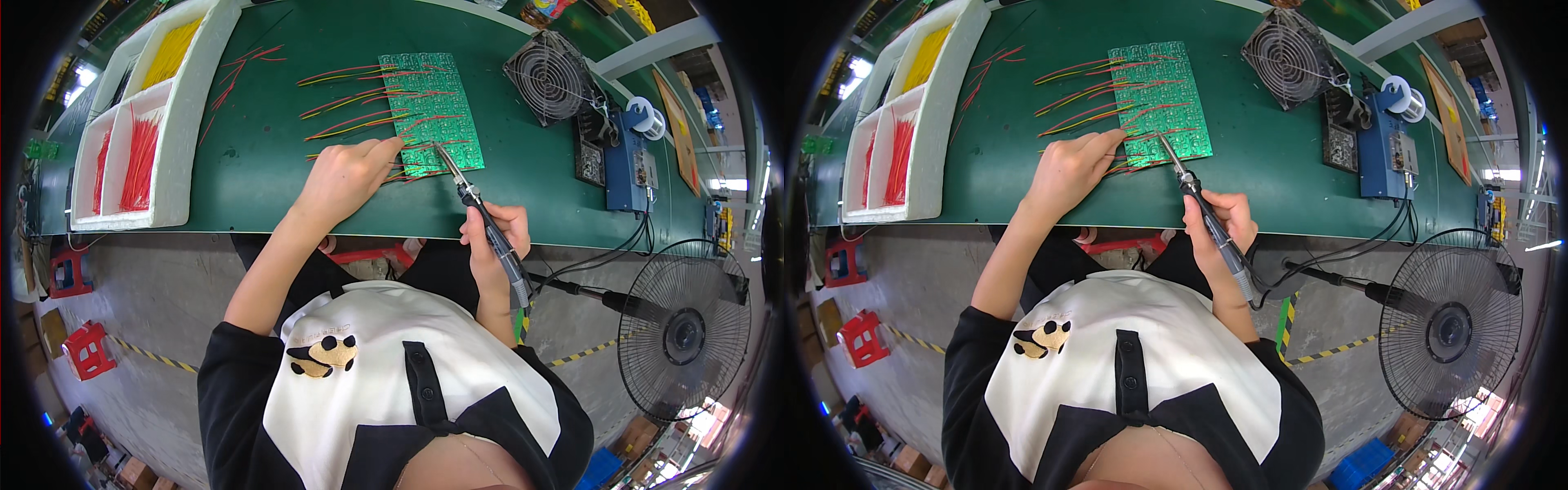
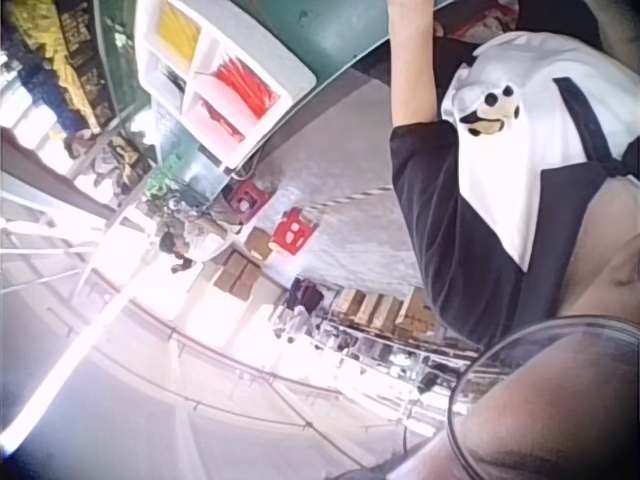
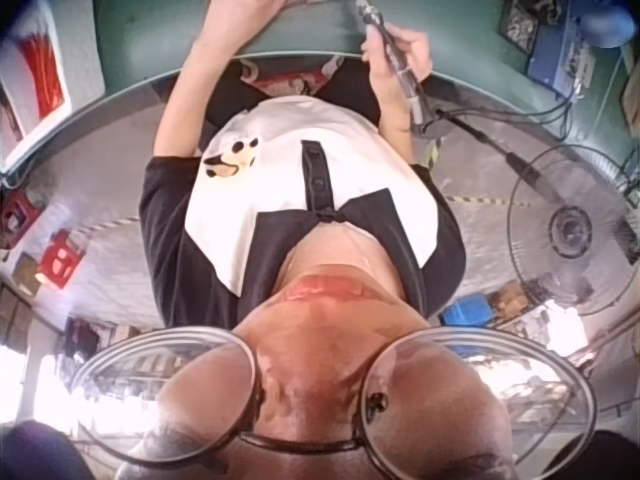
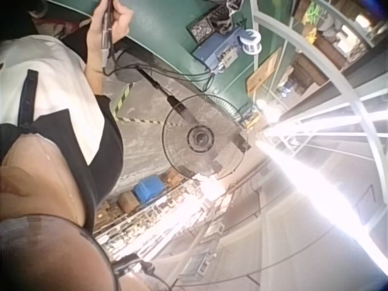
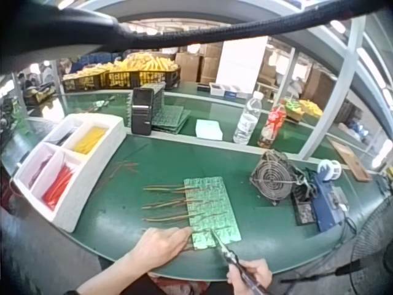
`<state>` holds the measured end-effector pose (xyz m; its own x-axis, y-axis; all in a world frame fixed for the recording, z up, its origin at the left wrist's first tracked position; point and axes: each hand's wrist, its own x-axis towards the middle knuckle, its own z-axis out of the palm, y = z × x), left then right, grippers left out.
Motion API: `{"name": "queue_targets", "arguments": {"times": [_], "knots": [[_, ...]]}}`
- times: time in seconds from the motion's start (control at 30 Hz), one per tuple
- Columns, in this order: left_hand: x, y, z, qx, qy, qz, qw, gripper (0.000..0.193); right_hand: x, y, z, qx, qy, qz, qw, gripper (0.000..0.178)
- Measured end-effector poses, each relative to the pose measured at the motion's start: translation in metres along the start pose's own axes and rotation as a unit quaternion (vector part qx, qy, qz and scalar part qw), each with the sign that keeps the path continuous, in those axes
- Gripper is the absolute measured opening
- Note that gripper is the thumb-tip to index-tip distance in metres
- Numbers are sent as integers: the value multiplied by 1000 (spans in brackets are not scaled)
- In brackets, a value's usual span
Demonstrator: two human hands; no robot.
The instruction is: The person takes wires from a tray, arranges them on a circuit board, and solders them to the board using a soldering iron.
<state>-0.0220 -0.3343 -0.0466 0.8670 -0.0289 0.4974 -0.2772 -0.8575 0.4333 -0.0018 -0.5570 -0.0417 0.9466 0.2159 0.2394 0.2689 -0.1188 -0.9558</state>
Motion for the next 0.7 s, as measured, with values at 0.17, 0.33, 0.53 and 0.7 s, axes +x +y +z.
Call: {"name": "queue_targets", "arguments": {"times": [0.17, 0.33, 0.53, 0.7], "knots": [[1, 0, -1, 2, 4, 6, 1000, 26, -1, 2, -1, 85, 30, -28, 996, 21], [2, 0, -1, 10, -1, 6, 1000, 26, 1, 4, -6, 84, 35, -17, 996, 21], [3, 0, -1, 16, 3, 9, 1000, 26, 2, 2, -4, 89, 31, -7, 996, 22], [3, 1, -2, 1, 8, 7, 1000, 21, -3, 3, -14, 78, 26, -8, 997, 22]]}}
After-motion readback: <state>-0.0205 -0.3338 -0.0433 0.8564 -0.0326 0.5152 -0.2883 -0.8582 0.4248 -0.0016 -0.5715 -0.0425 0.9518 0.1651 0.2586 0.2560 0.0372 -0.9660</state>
